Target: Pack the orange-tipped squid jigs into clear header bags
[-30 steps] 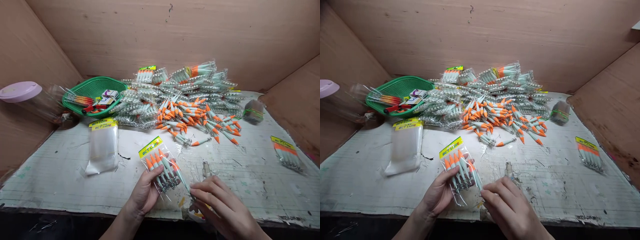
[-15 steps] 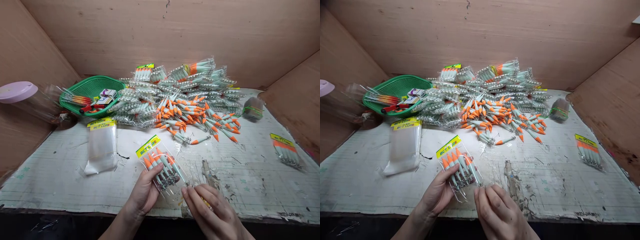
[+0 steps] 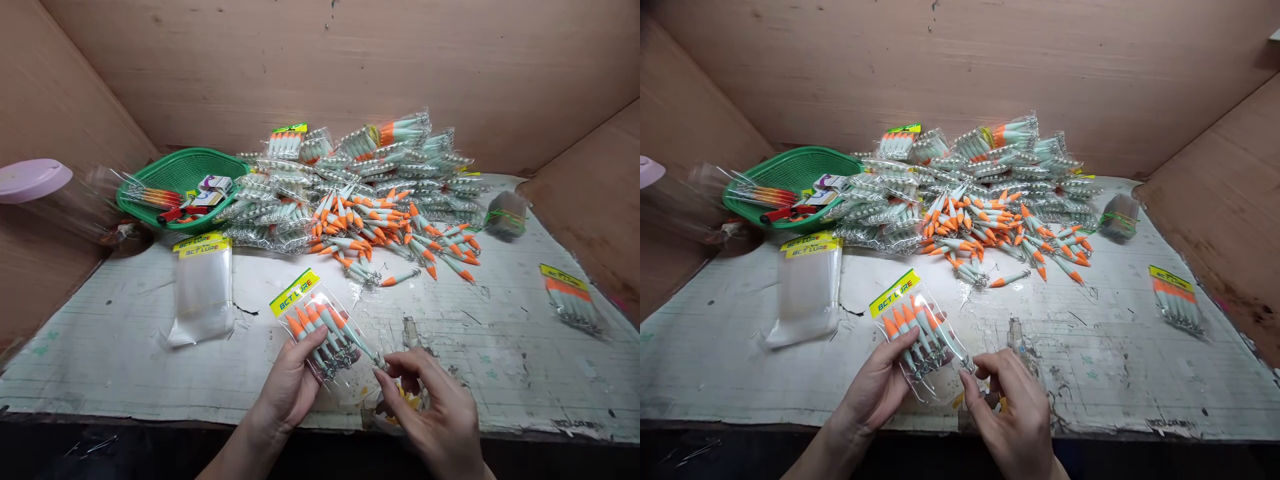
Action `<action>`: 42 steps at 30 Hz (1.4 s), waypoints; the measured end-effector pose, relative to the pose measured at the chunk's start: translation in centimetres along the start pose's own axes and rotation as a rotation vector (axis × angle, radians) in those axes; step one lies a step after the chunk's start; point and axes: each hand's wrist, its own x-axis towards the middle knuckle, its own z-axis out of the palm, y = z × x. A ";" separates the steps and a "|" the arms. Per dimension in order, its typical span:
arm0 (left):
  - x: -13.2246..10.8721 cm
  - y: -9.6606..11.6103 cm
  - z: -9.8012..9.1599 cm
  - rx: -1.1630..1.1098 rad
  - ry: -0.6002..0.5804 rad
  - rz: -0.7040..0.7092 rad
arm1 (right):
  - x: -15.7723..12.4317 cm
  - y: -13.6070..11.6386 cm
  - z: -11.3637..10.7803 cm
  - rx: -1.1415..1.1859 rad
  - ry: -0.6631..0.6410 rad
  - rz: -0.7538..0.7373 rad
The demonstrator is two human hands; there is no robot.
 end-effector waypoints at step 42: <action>0.4 -0.5 -0.5 0.171 -0.036 -0.097 | -0.9 2.6 -0.5 0.160 -0.068 -0.115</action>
